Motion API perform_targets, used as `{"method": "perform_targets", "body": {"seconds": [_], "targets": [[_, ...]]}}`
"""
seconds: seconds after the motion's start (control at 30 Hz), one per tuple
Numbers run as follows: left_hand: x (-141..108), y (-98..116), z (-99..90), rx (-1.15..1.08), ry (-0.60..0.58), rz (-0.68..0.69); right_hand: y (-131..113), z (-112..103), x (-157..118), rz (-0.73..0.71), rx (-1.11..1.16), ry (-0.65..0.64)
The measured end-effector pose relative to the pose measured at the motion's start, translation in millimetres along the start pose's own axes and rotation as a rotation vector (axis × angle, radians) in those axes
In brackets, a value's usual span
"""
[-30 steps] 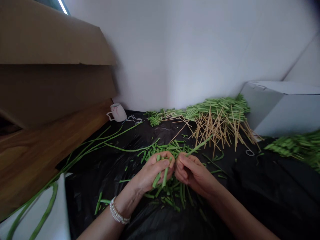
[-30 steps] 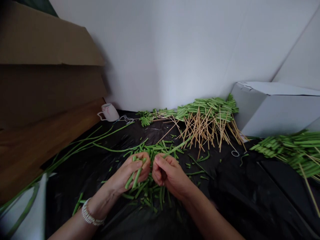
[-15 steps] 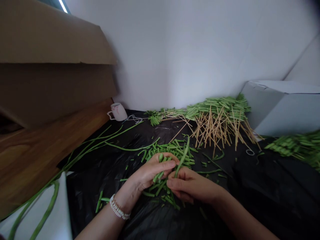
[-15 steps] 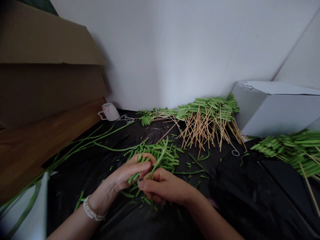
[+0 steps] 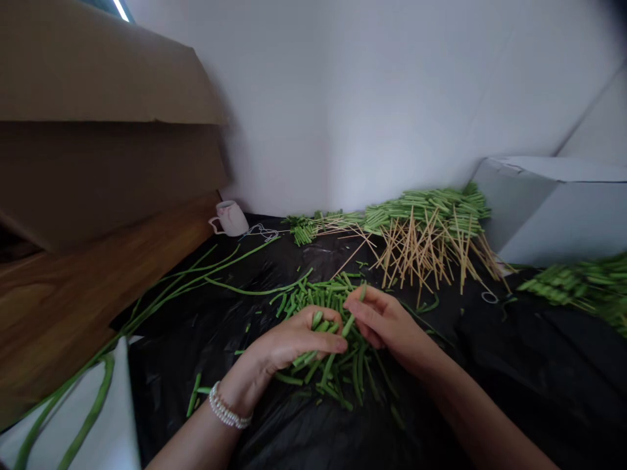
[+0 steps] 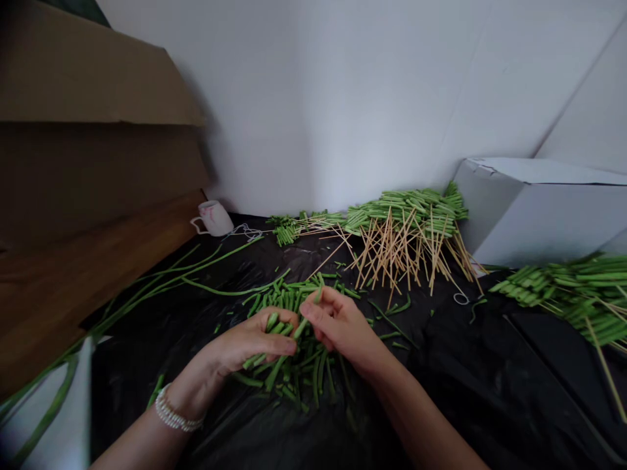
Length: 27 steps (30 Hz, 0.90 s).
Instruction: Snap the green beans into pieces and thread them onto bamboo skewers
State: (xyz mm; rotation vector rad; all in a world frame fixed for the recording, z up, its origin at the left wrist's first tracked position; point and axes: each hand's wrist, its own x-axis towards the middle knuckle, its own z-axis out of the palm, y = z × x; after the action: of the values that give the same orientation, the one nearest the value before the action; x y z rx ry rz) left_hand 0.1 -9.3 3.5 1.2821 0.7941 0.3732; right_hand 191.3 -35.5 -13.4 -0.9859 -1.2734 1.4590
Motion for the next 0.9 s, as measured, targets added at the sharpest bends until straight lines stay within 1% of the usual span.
{"method": "perform_targets", "body": {"seconds": [0.07, 0.17, 0.23, 0.27, 0.37, 0.43, 0.5, 0.6, 0.7, 0.77, 0.83, 0.9], "targets": [[1.5, -0.5, 1.9, -0.002, 0.046, 0.023, 1.2, 0.3, 1.8, -0.035, 0.042, 0.055], [5.0, -1.1, 3.0, -0.080, 0.197, 0.134, 2.4, 2.6, 2.1, -0.086, 0.056, 0.101], [7.0, -0.3, 1.4, -0.186, 0.293, 0.215, 2.6, 5.7, 1.1, -0.086, 0.040, 0.085], [7.8, 0.6, -0.2, -0.263, 0.321, 0.251, 2.8, 7.7, 0.4, -0.077, 0.033, 0.061], [10.1, 3.5, -6.8, -0.536, 0.325, 0.332, 4.2, 12.5, -1.0, -0.063, 0.032, 0.000], [11.6, 3.9, -9.9, -0.631, 0.307, 0.347, 6.1, 13.0, -0.7, -0.075, 0.052, 0.016], [12.9, 1.8, -9.5, -0.588, 0.310, 0.336, 8.4, 11.6, 0.7, -0.104, 0.101, 0.063], [13.7, -3.9, -2.9, -0.404, 0.303, 0.318, 10.7, 9.3, 3.0, -0.136, 0.162, 0.111], [13.8, -8.3, 3.4, -0.248, 0.297, 0.328, 10.0, 10.4, 3.3, -0.118, 0.088, 0.101], [14.4, -9.6, 4.1, -0.171, 0.352, 0.365, 8.9, 12.0, 2.5, -0.098, -0.008, 0.088], [15.4, -9.8, 2.4, -0.119, 0.443, 0.418, 8.7, 13.0, 1.8, -0.092, -0.131, 0.101], [15.9, -9.6, 0.2, -0.091, 0.528, 0.467, 9.9, 12.8, 1.5, -0.133, -0.297, 0.138]]}}
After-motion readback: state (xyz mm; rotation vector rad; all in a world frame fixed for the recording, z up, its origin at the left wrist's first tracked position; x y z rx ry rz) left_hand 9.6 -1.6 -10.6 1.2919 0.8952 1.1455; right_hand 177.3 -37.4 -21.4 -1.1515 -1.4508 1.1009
